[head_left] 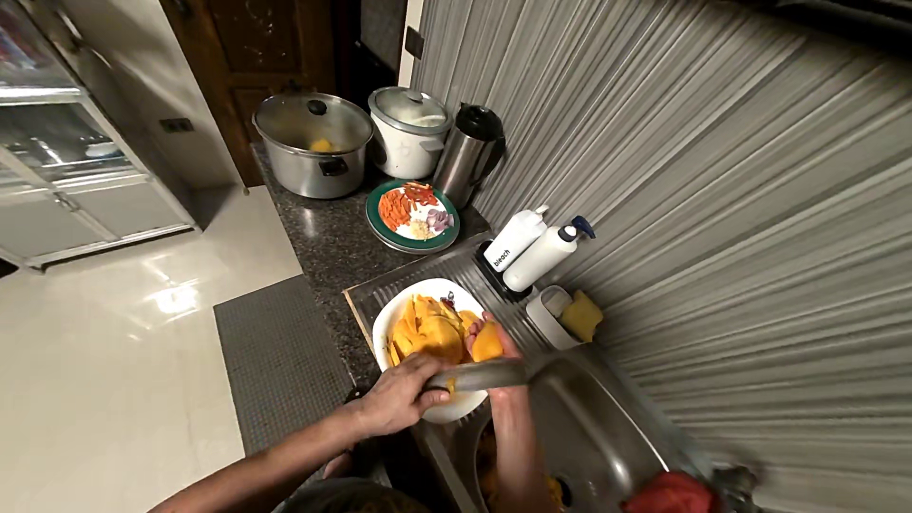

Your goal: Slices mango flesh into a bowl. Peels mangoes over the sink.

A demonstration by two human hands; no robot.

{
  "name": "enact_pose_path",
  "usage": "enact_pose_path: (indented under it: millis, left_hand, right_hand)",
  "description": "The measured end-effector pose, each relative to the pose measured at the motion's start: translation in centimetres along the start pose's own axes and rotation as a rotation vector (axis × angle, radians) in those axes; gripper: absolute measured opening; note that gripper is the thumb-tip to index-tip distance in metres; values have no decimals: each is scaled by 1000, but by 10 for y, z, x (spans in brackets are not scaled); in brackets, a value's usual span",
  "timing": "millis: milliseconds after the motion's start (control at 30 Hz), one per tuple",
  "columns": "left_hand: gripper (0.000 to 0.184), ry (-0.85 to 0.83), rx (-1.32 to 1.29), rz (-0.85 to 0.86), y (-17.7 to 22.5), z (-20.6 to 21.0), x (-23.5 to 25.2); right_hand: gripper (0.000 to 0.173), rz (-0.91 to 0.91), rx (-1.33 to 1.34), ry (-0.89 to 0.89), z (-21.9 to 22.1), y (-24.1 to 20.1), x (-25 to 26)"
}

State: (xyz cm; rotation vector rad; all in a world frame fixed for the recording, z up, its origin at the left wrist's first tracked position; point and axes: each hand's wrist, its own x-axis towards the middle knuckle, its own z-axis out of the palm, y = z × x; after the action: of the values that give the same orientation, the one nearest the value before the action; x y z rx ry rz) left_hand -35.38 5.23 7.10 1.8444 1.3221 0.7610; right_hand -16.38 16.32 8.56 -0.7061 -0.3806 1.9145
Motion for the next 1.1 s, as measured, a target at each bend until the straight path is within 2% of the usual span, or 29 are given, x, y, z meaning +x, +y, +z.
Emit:
enact_pose_path:
  millis: [133,200,367,433,567,667,733,800,967,1100]
  left_hand:
    - [49,55,157,86,-1,2,-2]
    - [47,83,198,136,-4,2,-4]
    - [46,145,272,225,-7,2,-6]
    - [45,155,296,241,-7,0,-3]
    - [43,123,290,233,-3,-3,3]
    - [44,139,285,262,0,-3,4]
    - [45,144,281,266,1,-4,2]
    - [46,142,292,237,-1,-5,0]
    - [45,129,326,165,-5,-7,-2]
    - [44,158,327,187,-8,-5,2]
  right_hand:
    - [28,-146,-260,87,11,-5,-7]
    - [30,-152,-287,91,15,-6,-10]
    - [33,65,-53,-26,3,0,-3]
    - [34,90,-52,-82,-1,4,-1]
    - [24,90,-89,-164,-5,3,0]
    - [26,4,-295,-54,4,-1,-7]
    - [27,-121,-490,98,5,1,-10]
    - [28,-247,-614,167,-3,3,-6]
    - [34,-374,-856,164,-8,-3,-7]
    - [33,-430,-871,101,-6,-1,-10]
